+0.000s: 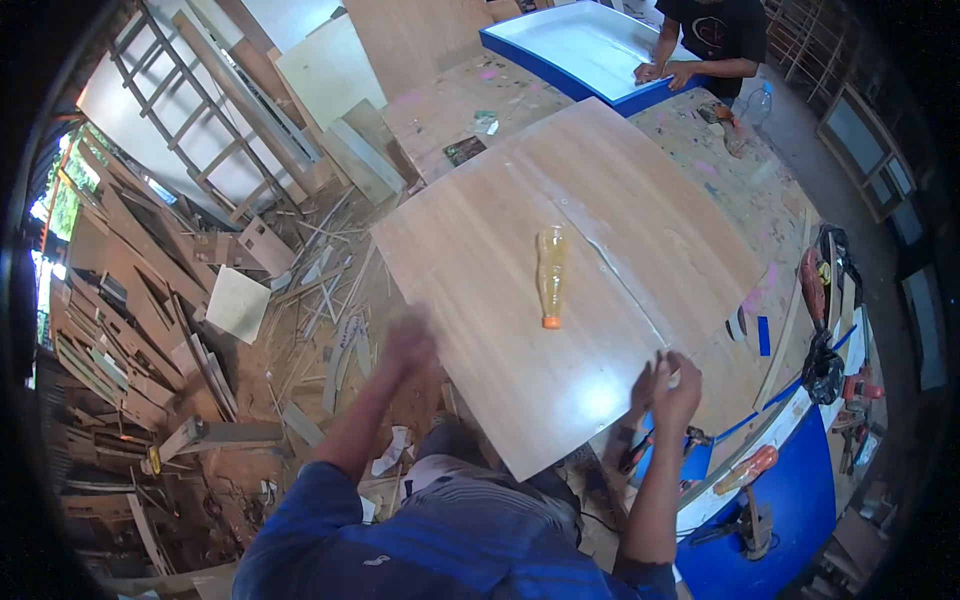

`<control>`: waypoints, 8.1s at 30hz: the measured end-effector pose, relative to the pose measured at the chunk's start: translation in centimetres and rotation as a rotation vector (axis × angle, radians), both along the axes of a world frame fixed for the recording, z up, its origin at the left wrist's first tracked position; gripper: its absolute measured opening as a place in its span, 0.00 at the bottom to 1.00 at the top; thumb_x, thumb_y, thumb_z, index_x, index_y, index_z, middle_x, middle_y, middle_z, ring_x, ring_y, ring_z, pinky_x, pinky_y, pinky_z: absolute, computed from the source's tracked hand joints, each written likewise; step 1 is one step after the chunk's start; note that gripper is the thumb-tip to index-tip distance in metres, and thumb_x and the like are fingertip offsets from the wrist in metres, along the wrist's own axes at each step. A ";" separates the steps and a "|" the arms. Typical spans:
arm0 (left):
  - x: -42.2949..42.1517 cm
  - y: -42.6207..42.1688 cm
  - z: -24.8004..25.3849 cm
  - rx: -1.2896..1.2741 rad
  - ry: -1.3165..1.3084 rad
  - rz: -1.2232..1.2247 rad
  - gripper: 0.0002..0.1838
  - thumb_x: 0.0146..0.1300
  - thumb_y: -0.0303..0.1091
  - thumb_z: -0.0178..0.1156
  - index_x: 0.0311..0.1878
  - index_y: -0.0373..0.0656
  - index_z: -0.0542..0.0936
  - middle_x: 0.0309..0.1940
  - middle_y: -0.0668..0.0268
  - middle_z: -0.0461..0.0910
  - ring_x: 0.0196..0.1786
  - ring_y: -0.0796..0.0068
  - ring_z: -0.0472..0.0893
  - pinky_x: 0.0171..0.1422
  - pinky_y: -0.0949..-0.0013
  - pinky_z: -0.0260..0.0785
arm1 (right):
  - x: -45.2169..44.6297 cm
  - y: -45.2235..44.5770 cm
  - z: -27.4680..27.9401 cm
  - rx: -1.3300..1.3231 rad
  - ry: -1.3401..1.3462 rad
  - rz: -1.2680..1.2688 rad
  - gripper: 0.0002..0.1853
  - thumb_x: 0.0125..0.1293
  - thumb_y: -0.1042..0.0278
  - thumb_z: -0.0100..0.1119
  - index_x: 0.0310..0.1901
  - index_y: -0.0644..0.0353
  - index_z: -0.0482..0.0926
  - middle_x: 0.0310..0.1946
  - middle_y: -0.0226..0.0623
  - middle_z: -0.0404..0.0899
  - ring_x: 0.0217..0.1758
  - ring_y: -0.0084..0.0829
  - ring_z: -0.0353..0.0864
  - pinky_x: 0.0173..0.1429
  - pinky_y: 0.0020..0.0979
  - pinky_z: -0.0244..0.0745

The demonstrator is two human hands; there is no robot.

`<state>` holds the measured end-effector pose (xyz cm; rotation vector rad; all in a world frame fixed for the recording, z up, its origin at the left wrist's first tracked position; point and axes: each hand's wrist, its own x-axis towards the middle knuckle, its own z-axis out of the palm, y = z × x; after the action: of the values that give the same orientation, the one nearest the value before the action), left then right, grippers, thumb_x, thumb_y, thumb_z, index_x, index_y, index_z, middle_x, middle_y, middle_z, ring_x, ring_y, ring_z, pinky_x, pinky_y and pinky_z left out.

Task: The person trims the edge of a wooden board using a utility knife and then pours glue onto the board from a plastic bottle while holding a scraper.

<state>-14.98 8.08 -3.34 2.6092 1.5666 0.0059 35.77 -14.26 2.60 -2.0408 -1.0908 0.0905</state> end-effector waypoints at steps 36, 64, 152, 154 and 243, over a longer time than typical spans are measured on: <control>-4.2 26.9 1.4 -0.106 0.082 -0.017 0.45 0.88 0.58 0.41 0.90 0.30 0.48 0.92 0.38 0.43 0.94 0.39 0.40 0.95 0.36 0.35 | -6.3 -8.5 -10.6 -0.403 -0.003 -0.816 0.18 0.60 0.69 0.77 0.52 0.61 0.87 0.45 0.53 0.89 0.51 0.56 0.88 0.61 0.52 0.83; -0.6 26.9 5.9 -0.258 0.275 0.044 0.44 0.86 0.55 0.49 0.88 0.28 0.55 0.91 0.37 0.45 0.93 0.37 0.49 0.93 0.39 0.48 | -1.6 -7.9 -6.1 -0.255 -0.038 -0.979 0.16 0.69 0.67 0.69 0.52 0.70 0.86 0.39 0.48 0.93 0.42 0.39 0.95 0.44 0.43 0.90; 23.8 -6.6 16.7 -1.682 -0.467 -0.797 0.13 0.82 0.32 0.66 0.58 0.32 0.88 0.47 0.65 0.92 0.47 0.79 0.88 0.57 0.68 0.82 | -31.6 -10.2 11.3 0.661 0.946 -0.547 0.14 0.80 0.61 0.72 0.38 0.64 0.91 0.30 0.31 0.90 0.31 0.19 0.85 0.38 0.26 0.80; 24.9 -5.9 17.3 -1.734 -0.569 -0.611 0.13 0.82 0.31 0.65 0.60 0.32 0.87 0.48 0.64 0.92 0.47 0.78 0.89 0.58 0.67 0.83 | -32.7 -11.0 11.0 0.518 1.028 -0.336 0.16 0.78 0.60 0.74 0.38 0.66 0.91 0.29 0.31 0.90 0.32 0.21 0.87 0.39 0.26 0.82; 22.3 -9.9 9.2 -0.775 0.048 -1.856 0.40 0.65 0.60 0.74 0.66 0.33 0.83 0.68 0.37 0.80 0.72 0.38 0.80 0.76 0.45 0.74 | -16.7 -8.2 7.5 -0.160 0.268 -0.806 0.18 0.81 0.57 0.69 0.55 0.67 0.90 0.41 0.34 0.92 0.43 0.24 0.84 0.50 0.34 0.81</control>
<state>7.27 -1.77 5.83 2.2428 -1.0380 -0.5899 19.11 -22.41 10.15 -2.3792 -0.0559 0.0360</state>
